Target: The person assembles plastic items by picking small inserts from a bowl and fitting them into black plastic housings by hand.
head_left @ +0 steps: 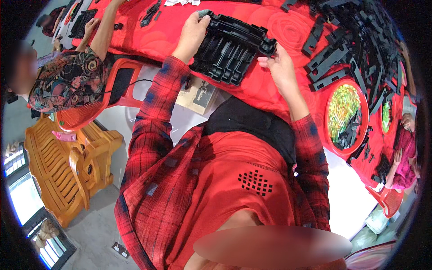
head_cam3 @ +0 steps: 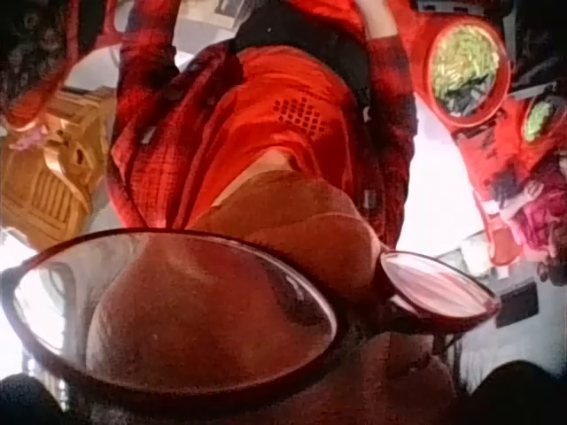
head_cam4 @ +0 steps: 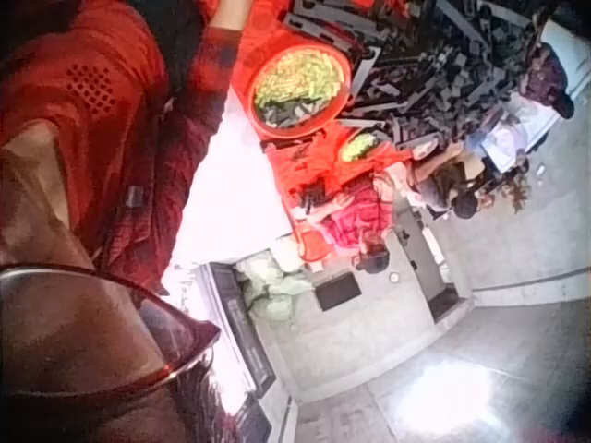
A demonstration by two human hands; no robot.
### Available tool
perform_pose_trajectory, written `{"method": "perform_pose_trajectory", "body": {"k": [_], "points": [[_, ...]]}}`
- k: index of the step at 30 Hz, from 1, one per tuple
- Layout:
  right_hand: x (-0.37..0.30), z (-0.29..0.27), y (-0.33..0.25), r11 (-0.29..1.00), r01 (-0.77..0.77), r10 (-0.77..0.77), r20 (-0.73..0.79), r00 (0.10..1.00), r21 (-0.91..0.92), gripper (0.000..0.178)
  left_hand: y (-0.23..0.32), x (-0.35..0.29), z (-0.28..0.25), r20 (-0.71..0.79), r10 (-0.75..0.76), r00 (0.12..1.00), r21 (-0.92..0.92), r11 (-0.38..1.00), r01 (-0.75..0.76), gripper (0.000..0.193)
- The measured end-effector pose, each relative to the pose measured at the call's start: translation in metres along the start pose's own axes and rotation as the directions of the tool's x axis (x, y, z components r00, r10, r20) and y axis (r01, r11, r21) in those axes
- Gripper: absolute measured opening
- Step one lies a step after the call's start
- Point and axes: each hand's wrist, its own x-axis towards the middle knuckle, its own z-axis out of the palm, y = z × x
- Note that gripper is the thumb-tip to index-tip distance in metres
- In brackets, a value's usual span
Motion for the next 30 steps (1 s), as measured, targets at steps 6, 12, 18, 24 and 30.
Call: {"method": "perform_pose_trajectory", "body": {"k": [6, 12, 18, 24, 30], "points": [[0.015, 0.002, 0.007, 0.998, 0.062, -0.062, -0.002, 0.998, -0.030, 0.061, -0.005, 0.016, -0.002, 0.002, 0.018, 1.000, -0.003, 1.000, -0.018, 0.029], [0.012, -0.004, 0.020, 0.999, 0.030, -0.033, -0.070, 0.997, -0.043, 0.059, 0.001, 0.013, 0.003, 0.040, -0.059, 0.997, -0.040, 0.997, 0.061, 0.038], [-0.029, -0.018, 0.024, 0.954, 0.093, -0.131, -0.118, 0.984, -0.284, 0.059, 0.026, -0.018, -0.003, -0.142, 0.259, 0.955, 0.361, 0.912, -0.194, 0.044], [-0.080, -0.034, 0.019, 0.934, 0.156, -0.177, -0.038, 0.983, -0.322, 0.043, 0.109, -0.117, 0.060, 0.046, 0.353, 0.935, 0.144, 0.923, -0.356, 0.041], [-0.121, -0.047, 0.013, 0.925, 0.147, -0.149, 0.021, 0.989, -0.351, 0.033, 0.103, -0.122, 0.171, 0.305, 0.384, 0.872, -0.036, 0.919, -0.392, 0.039]]}}
